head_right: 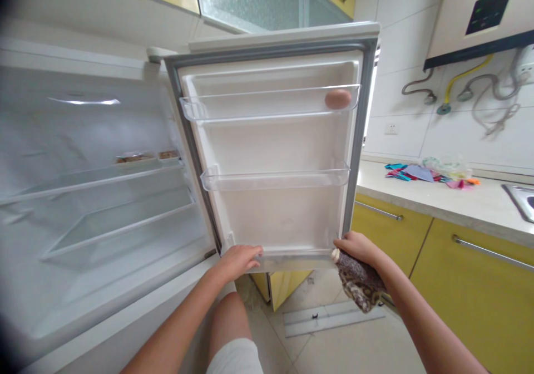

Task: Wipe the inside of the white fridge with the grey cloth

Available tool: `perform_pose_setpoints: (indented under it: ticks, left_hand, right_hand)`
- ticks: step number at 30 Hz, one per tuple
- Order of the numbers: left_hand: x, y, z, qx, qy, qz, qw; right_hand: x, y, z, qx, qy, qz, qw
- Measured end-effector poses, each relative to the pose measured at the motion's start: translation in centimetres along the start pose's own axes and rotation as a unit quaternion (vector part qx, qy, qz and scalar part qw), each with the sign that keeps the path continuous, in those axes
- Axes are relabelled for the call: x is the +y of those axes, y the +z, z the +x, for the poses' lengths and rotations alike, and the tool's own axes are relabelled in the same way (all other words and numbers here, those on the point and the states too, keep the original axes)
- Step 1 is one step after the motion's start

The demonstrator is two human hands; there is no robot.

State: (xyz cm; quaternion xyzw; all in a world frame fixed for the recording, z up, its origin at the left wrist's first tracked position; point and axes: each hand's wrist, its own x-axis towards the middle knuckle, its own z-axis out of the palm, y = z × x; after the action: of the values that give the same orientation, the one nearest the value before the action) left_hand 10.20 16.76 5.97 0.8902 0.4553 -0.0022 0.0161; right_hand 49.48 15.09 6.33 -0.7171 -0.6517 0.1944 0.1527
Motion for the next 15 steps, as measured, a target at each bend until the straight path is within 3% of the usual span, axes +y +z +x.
perform_pose_setpoints:
  ticks: [6,12,15]
  left_hand:
    - [0.1,0.4,0.1,-0.019,-0.002,0.01,1.0]
    - [0.2,0.8,-0.1,-0.01,-0.01,0.02,1.0]
    - [0.4,1.2,-0.4,0.006,-0.019,0.03,0.999]
  right_hand:
    - [1.0,2.6,0.3,-0.013,0.017,0.028,0.999]
    - [1.9,3.3,-0.7,-0.011,0.025,0.083,0.996]
    - [3.4,5.5,-2.7,0.008,0.037,0.249,0.968]
